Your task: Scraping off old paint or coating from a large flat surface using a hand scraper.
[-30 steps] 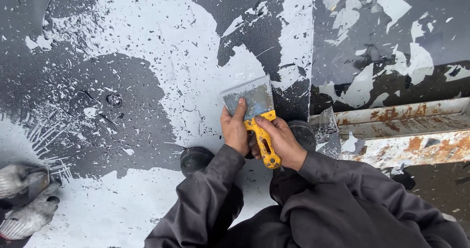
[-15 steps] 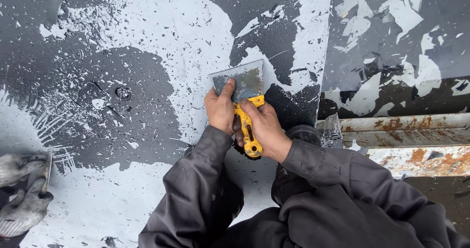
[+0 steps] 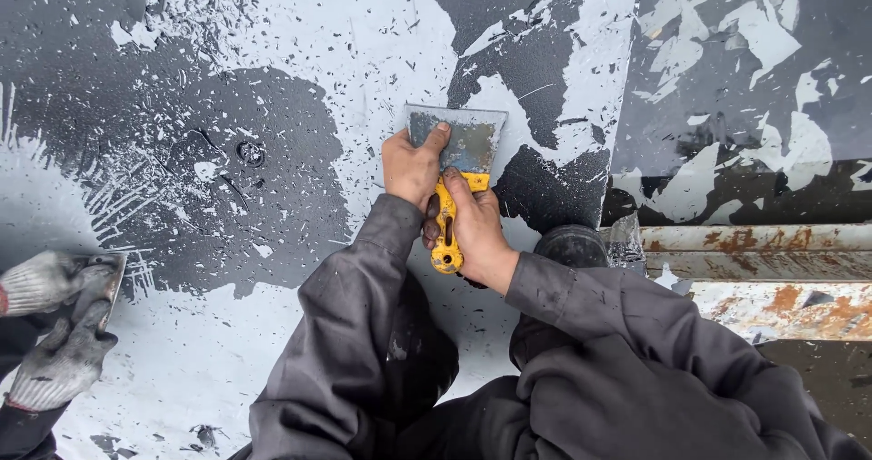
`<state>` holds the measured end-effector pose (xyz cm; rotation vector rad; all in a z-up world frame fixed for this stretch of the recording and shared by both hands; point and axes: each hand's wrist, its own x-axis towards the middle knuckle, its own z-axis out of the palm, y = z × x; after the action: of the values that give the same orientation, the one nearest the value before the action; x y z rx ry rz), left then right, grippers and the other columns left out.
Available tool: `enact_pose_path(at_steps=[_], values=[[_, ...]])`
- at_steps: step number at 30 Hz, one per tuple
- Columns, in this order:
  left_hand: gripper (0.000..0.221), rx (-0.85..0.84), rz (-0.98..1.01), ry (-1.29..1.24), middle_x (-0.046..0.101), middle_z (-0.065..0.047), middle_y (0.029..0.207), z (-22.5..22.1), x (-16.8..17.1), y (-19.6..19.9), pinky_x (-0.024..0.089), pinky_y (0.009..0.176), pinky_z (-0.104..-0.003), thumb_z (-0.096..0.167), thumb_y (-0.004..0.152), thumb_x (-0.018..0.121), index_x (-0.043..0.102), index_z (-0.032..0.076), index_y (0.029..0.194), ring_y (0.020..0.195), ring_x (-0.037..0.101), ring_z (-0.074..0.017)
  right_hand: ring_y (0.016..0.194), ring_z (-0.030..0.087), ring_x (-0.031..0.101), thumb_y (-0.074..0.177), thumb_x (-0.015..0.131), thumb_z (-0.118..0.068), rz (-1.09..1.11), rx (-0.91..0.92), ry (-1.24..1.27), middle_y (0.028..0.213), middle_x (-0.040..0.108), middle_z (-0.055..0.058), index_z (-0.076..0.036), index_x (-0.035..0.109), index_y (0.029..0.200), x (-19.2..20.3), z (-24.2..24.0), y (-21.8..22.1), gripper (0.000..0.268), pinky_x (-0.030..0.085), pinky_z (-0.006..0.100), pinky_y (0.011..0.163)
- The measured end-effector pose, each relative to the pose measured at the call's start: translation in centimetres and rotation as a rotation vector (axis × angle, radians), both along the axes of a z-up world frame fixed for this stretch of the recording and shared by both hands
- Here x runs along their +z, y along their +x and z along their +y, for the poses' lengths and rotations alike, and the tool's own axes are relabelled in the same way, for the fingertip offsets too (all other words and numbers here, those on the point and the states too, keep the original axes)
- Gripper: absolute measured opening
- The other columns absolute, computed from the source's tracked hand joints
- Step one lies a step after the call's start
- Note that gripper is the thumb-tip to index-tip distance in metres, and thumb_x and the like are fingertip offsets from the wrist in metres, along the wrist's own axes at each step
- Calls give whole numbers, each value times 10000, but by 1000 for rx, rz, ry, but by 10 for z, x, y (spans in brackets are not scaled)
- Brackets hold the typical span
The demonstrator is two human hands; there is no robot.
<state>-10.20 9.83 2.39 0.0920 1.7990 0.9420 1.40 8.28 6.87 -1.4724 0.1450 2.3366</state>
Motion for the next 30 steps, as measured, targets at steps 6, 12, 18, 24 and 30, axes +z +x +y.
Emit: enact_pose_path(at_steps=[6, 12, 18, 24, 30], values=[[218, -135, 31, 83, 764, -133, 875, -2, -16, -14, 575, 634, -316, 97, 912, 729, 714, -108, 982, 707, 671, -141, 498, 184, 545, 1054, 548, -363, 87, -113, -32, 712, 577, 53, -97, 540, 994, -13, -15, -12, 273, 487, 383, 462], [227, -223, -1, -15, 742, -126, 783, 9, -1, -22, 514, 518, -346, 145, 917, 729, 728, -80, 951, 592, 624, -162, 778, 219, 639, 1054, 501, -396, 228, -68, -88, 938, 621, 75, -84, 553, 1150, -5, -8, -3, 331, 570, 414, 687], [232, -224, -8, -33, 733, -118, 751, 10, -3, -22, 507, 501, -353, 163, 922, 735, 722, -66, 885, 564, 611, -154, 779, 233, 650, 1059, 400, -452, 198, -66, -156, 927, 622, 97, -49, 556, 1131, 0, -7, -2, 438, 583, 430, 708], [285, -365, 291, 53, 731, -112, 787, 10, -1, -9, 536, 605, -342, 193, 953, 744, 697, -88, 940, 670, 629, -132, 655, 216, 610, 1125, 423, -502, 332, -123, -43, 843, 592, 85, -51, 533, 1087, -34, -26, 7, 465, 538, 384, 602], [226, -186, 196, 224, 752, -88, 904, 8, 22, 28, 565, 712, -308, 178, 992, 689, 685, -44, 1037, 780, 670, -127, 643, 236, 646, 1047, 474, -422, 183, 96, 19, 824, 615, 76, -86, 541, 1109, 8, 7, 46, 348, 553, 400, 562]])
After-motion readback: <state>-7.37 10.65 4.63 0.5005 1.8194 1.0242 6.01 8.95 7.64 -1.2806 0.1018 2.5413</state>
